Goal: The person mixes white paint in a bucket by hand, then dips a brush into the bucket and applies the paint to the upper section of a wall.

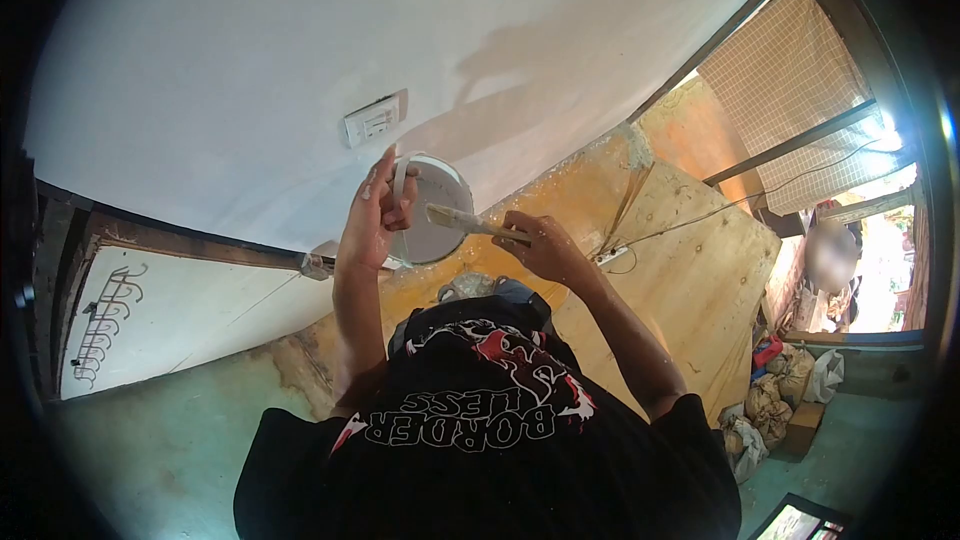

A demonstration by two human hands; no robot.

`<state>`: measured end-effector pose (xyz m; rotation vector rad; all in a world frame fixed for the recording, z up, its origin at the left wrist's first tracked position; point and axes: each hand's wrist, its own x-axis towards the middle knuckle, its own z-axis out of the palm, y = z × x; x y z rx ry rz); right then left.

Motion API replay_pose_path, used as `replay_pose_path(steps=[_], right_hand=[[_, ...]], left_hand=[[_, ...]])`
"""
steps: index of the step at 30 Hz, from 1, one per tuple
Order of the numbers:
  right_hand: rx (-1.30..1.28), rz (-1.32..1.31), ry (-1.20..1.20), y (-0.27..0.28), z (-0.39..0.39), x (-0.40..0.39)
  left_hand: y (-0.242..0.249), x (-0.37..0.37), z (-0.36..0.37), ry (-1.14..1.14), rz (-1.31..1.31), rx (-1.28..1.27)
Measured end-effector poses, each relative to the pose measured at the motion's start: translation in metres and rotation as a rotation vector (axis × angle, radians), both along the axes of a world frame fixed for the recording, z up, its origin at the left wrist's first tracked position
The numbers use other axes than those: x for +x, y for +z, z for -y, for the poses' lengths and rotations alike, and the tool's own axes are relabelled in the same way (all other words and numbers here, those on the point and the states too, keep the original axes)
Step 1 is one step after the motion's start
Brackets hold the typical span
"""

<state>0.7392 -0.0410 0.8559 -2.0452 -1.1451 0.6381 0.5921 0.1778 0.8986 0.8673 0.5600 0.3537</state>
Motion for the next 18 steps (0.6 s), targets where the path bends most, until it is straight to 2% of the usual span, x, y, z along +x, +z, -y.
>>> replay_pose_path(steps=[11,14,16,18], right_hand=[[0.048,-0.035,-0.045,-0.01,0.007,0.006],[0.047,-0.01,0.032,-0.013,0.007,0.016],[0.046,-0.084,-0.054,-0.014,0.008,0.013],[0.058,-0.027,0.004,-0.014,0.009,0.018]], left_hand=[[0.003,0.001,0.009,0.029,-0.057,0.022],[0.001,0.003,0.009,0.011,-0.056,0.027],[-0.002,0.002,0.012,0.005,-0.077,0.023],[-0.004,0.005,0.014,0.064,-0.06,0.011]])
